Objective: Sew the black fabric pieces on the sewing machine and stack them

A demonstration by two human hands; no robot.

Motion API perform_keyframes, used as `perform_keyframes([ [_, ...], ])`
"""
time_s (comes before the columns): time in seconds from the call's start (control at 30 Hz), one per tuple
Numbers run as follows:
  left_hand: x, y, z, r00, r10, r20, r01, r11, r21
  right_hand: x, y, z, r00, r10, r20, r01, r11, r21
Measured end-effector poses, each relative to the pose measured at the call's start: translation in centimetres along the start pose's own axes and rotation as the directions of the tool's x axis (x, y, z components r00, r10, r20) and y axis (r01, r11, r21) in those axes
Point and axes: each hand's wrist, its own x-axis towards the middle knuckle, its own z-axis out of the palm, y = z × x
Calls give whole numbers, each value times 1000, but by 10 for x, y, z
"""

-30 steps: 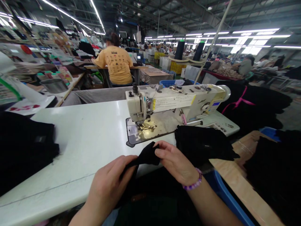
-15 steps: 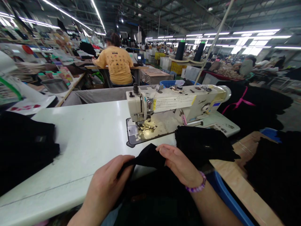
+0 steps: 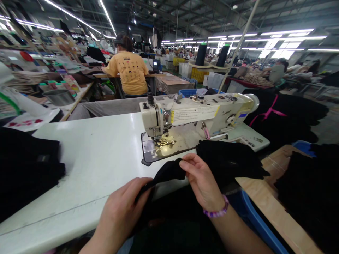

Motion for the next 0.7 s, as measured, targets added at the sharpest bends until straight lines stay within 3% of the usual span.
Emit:
perform_keyframes([
  [0.07, 1, 8, 2, 997, -61, 56, 65, 995, -73, -1, 2, 1, 988, -146, -53, 144, 989, -40],
  [0.1, 1, 12, 2, 993, -94, 77, 101, 989, -105, -1, 2, 1, 986, -161, -52, 159, 986, -38],
  [0.27, 6, 21, -2, 974, -226, 21, 226, 961, -161, 0, -2, -2, 999, 4, 54, -12, 990, 139],
  [0.4, 7, 17, -3, 968, -249, 9, 247, 954, -170, -1, -6, -5, 982, 116, 152, -137, 981, 136],
  [0.7, -4, 5, 7, 944, -329, 12, 326, 927, -184, 0, -4, -7, 966, 166, 197, -175, 984, 28],
])
